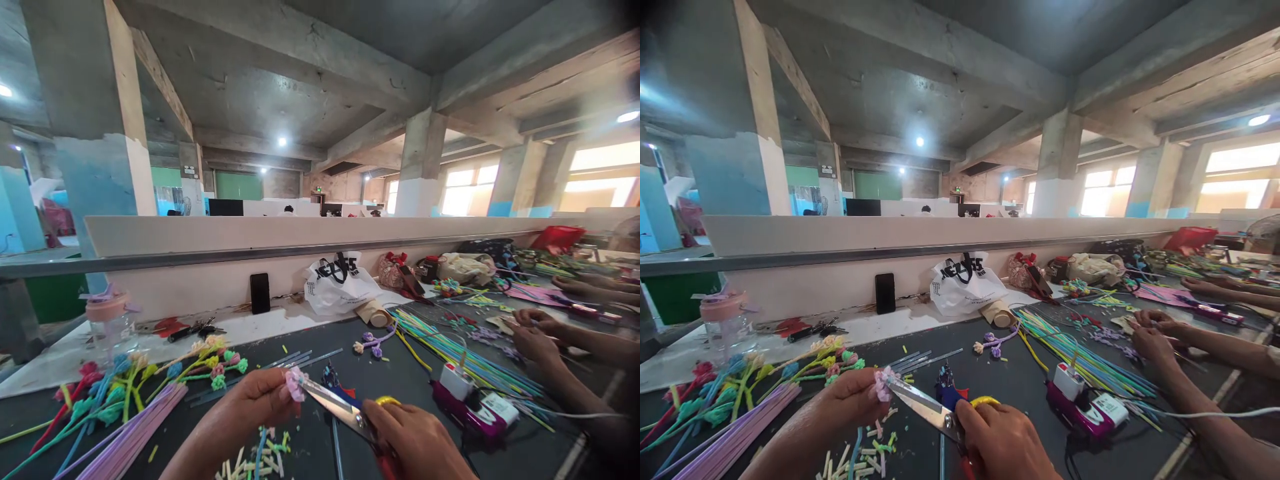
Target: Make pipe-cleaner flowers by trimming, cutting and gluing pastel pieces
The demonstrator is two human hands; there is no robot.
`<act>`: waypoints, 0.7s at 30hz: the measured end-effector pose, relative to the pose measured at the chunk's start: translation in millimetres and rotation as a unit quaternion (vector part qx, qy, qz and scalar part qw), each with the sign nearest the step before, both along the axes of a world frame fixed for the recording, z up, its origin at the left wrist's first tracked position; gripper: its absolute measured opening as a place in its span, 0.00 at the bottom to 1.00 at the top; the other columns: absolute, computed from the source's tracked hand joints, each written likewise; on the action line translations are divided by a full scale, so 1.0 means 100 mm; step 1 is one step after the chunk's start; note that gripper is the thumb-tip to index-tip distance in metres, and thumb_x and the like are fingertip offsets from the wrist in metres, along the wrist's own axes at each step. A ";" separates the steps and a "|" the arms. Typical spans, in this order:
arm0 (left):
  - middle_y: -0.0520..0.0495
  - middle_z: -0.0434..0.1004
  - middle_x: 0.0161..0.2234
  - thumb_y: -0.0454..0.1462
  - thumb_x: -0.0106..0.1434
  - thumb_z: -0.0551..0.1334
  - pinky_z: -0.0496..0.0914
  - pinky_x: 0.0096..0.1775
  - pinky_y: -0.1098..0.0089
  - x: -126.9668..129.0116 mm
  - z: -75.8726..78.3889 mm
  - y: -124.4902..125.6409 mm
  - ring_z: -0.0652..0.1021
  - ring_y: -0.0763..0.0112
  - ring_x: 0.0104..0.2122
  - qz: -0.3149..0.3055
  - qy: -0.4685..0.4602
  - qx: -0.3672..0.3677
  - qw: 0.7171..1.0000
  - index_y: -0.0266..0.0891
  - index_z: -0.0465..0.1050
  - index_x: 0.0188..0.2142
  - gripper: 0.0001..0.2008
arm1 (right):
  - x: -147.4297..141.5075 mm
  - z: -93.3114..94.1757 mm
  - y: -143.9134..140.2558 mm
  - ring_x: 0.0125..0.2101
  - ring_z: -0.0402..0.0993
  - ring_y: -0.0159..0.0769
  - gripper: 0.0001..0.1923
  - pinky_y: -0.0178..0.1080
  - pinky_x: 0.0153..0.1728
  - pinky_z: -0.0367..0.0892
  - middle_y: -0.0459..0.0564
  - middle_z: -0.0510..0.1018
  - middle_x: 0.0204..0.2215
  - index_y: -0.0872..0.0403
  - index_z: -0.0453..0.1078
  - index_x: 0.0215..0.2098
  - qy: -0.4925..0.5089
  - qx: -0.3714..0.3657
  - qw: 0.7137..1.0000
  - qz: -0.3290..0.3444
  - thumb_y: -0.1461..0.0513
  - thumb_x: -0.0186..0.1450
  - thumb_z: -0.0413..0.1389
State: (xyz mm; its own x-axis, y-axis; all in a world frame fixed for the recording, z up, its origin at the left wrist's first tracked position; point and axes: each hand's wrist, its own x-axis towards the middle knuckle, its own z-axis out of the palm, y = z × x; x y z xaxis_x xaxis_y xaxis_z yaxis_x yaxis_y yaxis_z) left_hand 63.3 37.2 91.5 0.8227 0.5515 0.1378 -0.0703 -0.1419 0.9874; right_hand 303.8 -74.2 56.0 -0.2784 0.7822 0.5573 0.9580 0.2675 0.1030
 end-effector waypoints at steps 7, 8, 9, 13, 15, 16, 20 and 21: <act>0.56 0.52 0.21 0.51 0.59 0.54 0.46 0.24 0.73 -0.01 -0.01 0.00 0.53 0.78 0.22 -0.020 0.011 0.020 1.000 0.34 0.67 0.28 0.20 | -0.09 0.07 -0.07 0.18 0.67 0.30 0.16 0.33 0.21 0.52 0.40 0.74 0.23 0.49 0.59 0.35 -0.030 -0.010 0.999 -0.021 0.70 0.49 0.50; 0.56 0.52 0.21 0.51 0.59 0.54 0.45 0.24 0.73 -0.01 -0.01 0.00 0.53 0.78 0.22 -0.021 0.012 0.023 0.999 0.34 0.67 0.28 0.20 | -0.10 0.06 -0.06 0.18 0.66 0.30 0.15 0.33 0.21 0.52 0.40 0.74 0.22 0.49 0.59 0.34 -0.029 -0.011 0.999 -0.020 0.70 0.49 0.50; 0.55 0.52 0.21 0.50 0.59 0.54 0.45 0.24 0.73 -0.01 0.00 -0.01 0.53 0.78 0.22 -0.022 0.015 0.024 0.999 0.33 0.67 0.28 0.20 | -0.10 0.06 -0.05 0.18 0.66 0.30 0.15 0.33 0.21 0.51 0.40 0.74 0.22 0.49 0.59 0.34 -0.028 -0.010 0.999 -0.016 0.69 0.49 0.50; 0.56 0.51 0.21 0.51 0.59 0.54 0.46 0.24 0.72 -0.02 0.05 -0.03 0.53 0.77 0.22 -0.019 0.029 0.023 0.999 0.34 0.67 0.28 0.20 | -0.09 0.03 0.00 0.20 0.67 0.31 0.14 0.33 0.24 0.53 0.41 0.75 0.23 0.49 0.61 0.35 -0.016 0.002 1.000 0.013 0.68 0.50 0.51; 0.56 0.51 0.20 0.51 0.58 0.54 0.46 0.24 0.73 -0.02 0.04 -0.03 0.52 0.78 0.21 -0.022 0.031 0.017 0.999 0.34 0.67 0.28 0.20 | -0.09 0.02 0.00 0.21 0.67 0.32 0.12 0.34 0.25 0.53 0.42 0.75 0.23 0.50 0.61 0.34 -0.006 -0.014 1.000 0.022 0.66 0.50 0.52; 0.57 0.51 0.20 0.51 0.58 0.54 0.46 0.23 0.73 -0.01 0.02 -0.02 0.52 0.78 0.21 -0.026 0.028 0.014 0.999 0.34 0.67 0.28 0.21 | -0.09 0.02 -0.01 0.22 0.67 0.32 0.11 0.34 0.25 0.53 0.43 0.75 0.23 0.50 0.61 0.34 0.002 -0.030 0.999 0.019 0.65 0.51 0.52; 0.57 0.52 0.18 0.51 0.58 0.55 0.45 0.22 0.73 0.04 -0.13 0.05 0.53 0.80 0.18 -0.032 -0.004 0.007 0.999 0.34 0.68 0.27 0.20 | -0.11 -0.01 -0.04 0.22 0.66 0.32 0.05 0.33 0.24 0.52 0.44 0.73 0.23 0.51 0.61 0.29 0.027 -0.077 0.997 -0.002 0.65 0.54 0.52; 0.57 0.52 0.17 0.51 0.58 0.54 0.45 0.21 0.74 0.06 -0.16 0.07 0.53 0.80 0.18 -0.028 -0.008 -0.001 1.000 0.34 0.68 0.27 0.20 | -0.11 -0.03 -0.04 0.21 0.65 0.31 0.04 0.33 0.23 0.51 0.43 0.73 0.21 0.51 0.60 0.28 0.028 -0.075 0.997 -0.001 0.65 0.54 0.51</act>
State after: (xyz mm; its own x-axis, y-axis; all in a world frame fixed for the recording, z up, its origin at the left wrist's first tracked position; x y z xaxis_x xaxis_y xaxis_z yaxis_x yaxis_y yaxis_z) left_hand 68.8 43.9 75.3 0.8497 0.5055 0.1498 -0.0935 -0.1352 0.9864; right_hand 293.1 -77.9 53.0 -0.2491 0.8588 0.4477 0.9616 0.2743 0.0089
